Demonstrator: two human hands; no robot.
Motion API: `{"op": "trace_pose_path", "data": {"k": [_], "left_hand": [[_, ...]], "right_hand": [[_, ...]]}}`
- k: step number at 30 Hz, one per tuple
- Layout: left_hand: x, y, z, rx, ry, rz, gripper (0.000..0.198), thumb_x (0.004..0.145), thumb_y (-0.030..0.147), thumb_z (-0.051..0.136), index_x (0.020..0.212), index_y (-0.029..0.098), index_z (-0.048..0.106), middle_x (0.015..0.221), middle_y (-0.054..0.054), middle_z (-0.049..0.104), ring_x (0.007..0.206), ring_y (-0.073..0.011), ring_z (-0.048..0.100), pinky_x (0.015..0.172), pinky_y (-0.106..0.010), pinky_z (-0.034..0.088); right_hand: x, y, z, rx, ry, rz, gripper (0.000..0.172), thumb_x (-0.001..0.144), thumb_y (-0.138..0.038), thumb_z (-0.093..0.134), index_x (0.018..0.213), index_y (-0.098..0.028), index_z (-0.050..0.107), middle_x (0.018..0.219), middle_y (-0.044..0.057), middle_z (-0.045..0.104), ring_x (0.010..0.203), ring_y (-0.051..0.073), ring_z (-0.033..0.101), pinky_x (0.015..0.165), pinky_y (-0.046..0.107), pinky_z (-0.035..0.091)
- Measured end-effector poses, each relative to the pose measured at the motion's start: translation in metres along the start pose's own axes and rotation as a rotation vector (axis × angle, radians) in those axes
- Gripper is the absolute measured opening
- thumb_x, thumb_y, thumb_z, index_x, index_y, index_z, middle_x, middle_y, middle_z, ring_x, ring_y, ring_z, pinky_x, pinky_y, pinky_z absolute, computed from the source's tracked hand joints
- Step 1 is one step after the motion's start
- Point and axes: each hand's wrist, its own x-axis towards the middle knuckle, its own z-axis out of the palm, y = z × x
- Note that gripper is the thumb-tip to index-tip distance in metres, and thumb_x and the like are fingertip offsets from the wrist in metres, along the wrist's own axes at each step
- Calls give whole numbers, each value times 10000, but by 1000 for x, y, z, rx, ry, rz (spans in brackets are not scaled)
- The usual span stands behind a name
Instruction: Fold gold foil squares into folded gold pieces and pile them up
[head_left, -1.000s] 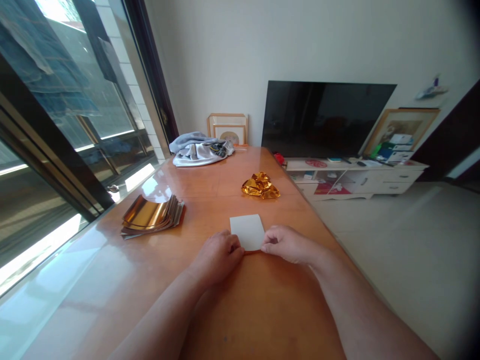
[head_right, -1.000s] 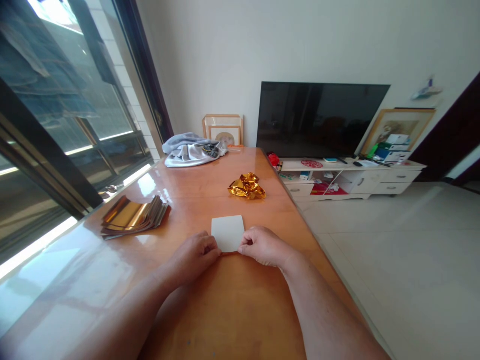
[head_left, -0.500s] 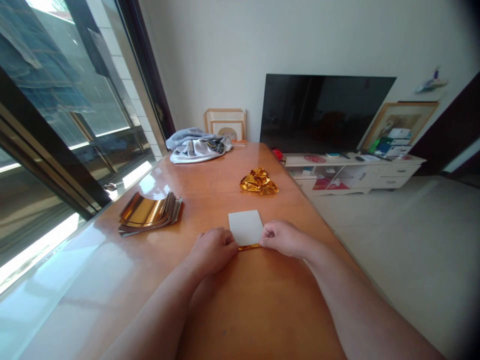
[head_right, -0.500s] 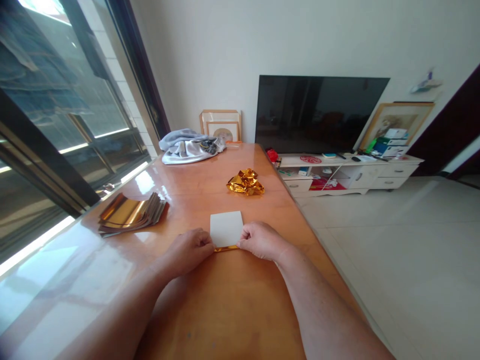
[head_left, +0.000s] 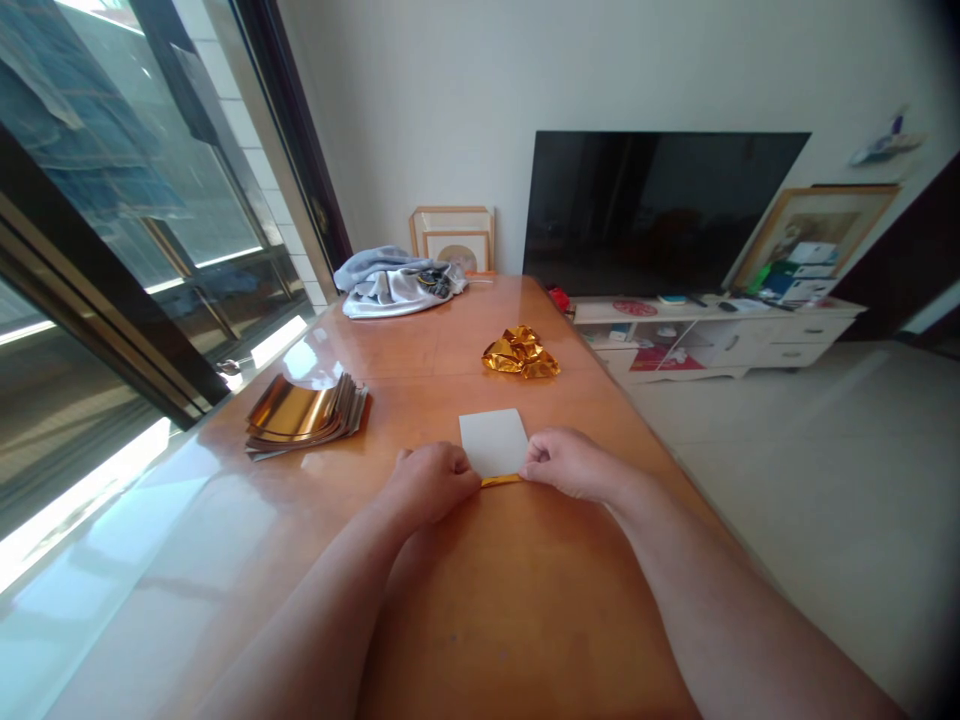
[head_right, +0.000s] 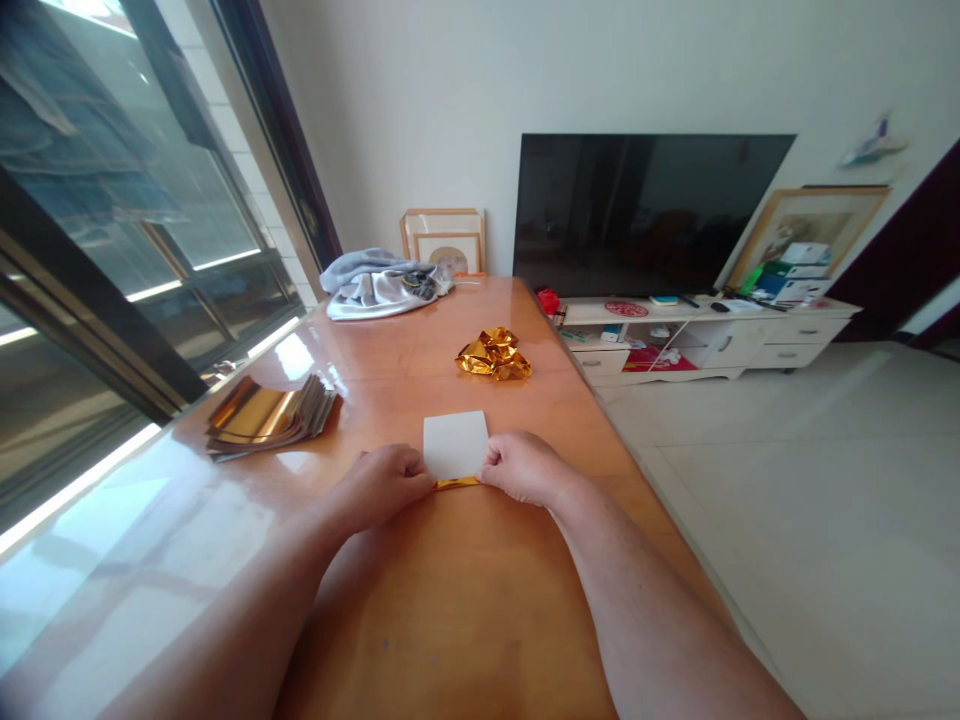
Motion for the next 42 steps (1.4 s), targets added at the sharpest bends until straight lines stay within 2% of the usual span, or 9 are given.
{"op": "trace_pose_path", "data": {"k": [6,14,22,26,32,36,42], "left_hand": [[2,-4,6,10,14,40,228,781,353,560,612,201,543,693,9,658,671,-164,554,713,-301,322],[2,-6,8,2,27,43,182,773,338,564,645,210,579,707,1,661,665,-168,544,714,-309,316],[1,-6,11,53,71,80,136,776,304,577,679,208,576,789,-12,676,769,-201,582,767,-343,333],[1,-8,10,56,92,147,56,784,286,592,790,234,614,830,-7,673,834,-219,583,794,-356,352],[-4,-5,7,39,114,359,327,835,168,545,1073,343,684,1057,-25,626,1039,-237,551,929,-380,381],[-6,-2,5,62,86,442,425,868,129,503,1115,404,715,1093,-35,598,1062,-241,533,966,-411,383],[-7,1,3,105,85,485,516,887,105,470,1168,462,715,1325,-25,553,1222,-283,460,1038,-477,358]], "right_hand": [[1,3,2,-27,33,-25,142,734,-318,672,767,-183,703,677,-25,669,564,104,514,485,215,285],[0,1,2,-60,0,-9,120,736,-295,642,746,-185,688,650,-32,653,545,100,503,472,219,266],[-2,-2,2,-105,36,5,107,742,-301,680,754,-195,669,699,-23,672,570,107,517,486,230,271],[-1,-3,0,-133,26,19,138,754,-336,685,765,-202,653,712,-29,662,587,106,516,497,230,269],[0,-1,-1,-150,25,70,206,741,-393,718,796,-210,642,737,-30,660,615,111,529,521,234,273],[-2,2,-5,-209,72,133,303,704,-488,754,815,-231,640,746,-27,663,622,126,524,520,250,268],[-4,5,-16,-261,62,195,364,665,-538,778,827,-242,642,768,-18,662,622,134,507,527,262,268]]}}
